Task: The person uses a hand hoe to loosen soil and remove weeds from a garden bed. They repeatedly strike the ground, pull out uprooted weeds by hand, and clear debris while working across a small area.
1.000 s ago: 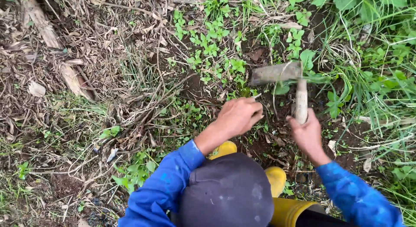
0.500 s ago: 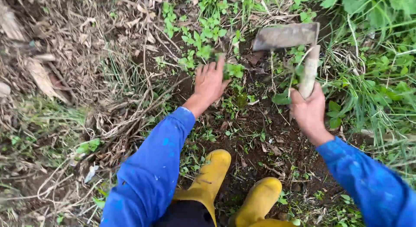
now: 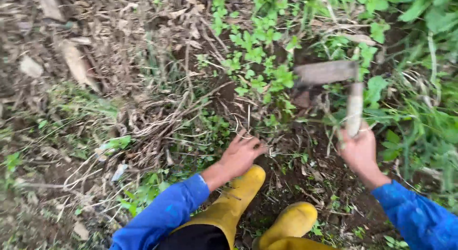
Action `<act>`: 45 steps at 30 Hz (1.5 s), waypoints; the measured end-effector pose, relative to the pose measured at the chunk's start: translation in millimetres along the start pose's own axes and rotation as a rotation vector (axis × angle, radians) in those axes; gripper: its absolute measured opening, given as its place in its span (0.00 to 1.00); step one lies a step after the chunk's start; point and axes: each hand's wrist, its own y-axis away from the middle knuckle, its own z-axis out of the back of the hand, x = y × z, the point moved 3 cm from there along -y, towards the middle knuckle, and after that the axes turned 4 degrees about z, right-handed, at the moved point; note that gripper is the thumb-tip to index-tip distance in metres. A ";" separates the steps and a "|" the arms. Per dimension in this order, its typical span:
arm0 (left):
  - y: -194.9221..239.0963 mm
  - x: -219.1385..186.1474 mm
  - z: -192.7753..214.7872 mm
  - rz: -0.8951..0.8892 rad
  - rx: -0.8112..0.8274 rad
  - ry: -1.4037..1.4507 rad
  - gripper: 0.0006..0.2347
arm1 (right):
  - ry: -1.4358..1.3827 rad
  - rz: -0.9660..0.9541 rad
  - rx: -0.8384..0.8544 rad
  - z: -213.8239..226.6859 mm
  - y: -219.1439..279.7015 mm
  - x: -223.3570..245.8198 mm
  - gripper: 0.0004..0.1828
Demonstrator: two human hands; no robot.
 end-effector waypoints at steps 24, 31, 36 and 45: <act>26.7 -7.6 -27.1 0.224 0.273 0.128 0.34 | 0.114 0.151 -0.077 -45.4 -21.0 -32.9 0.08; 9.0 -24.5 -11.6 -0.547 0.439 -1.828 0.26 | -0.204 0.071 -0.045 -36.3 -46.7 -40.7 0.03; 28.0 -38.6 32.4 -0.834 0.475 -1.962 0.24 | -0.460 -0.039 -0.047 -40.1 -7.3 -26.5 0.13; 14.4 -18.2 -38.7 0.092 0.119 -0.066 0.23 | -0.318 0.101 -0.053 -35.8 -12.3 -10.0 0.05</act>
